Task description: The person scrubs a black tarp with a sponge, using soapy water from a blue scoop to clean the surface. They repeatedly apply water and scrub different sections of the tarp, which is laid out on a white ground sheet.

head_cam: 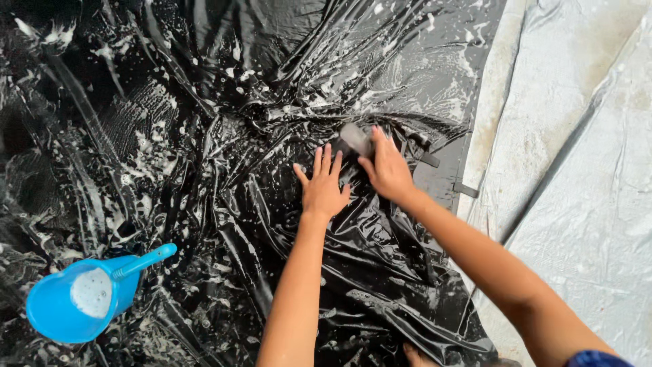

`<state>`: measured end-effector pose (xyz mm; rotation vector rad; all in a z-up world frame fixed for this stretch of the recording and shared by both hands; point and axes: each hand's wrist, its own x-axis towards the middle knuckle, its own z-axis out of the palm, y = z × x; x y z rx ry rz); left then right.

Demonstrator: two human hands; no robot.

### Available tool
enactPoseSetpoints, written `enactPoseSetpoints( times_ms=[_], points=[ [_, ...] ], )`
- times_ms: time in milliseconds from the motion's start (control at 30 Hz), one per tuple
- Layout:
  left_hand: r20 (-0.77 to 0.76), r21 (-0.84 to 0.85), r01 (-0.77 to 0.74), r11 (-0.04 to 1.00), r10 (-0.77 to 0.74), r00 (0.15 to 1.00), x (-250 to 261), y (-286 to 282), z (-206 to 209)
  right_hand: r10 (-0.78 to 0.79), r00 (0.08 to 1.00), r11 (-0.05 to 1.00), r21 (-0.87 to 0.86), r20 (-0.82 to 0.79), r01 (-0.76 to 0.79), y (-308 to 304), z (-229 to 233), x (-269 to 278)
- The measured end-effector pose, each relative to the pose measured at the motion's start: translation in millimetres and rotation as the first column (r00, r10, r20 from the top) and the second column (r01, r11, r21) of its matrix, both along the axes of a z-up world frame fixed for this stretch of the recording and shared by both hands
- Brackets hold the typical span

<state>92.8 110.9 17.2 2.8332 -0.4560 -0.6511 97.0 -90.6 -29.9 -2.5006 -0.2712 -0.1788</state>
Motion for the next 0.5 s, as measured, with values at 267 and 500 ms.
enactPoseSetpoints(
  times_ms=[267, 500],
  points=[
    [-0.053, -0.022, -0.135, 0.991, 0.134, 0.990, 9.8, -3.6, 38.6, -0.048, 0.983, 0.998, 0.031, -0.177, 0.054, -20.5, -40.5, -30.8],
    [-0.045, -0.003, -0.202, 0.979, 0.202, 0.978, 24.7, 8.7, 32.3, 0.074, 0.989, 0.997, 0.037, -0.128, -0.070, -38.5, -50.7, 25.6]
  ],
)
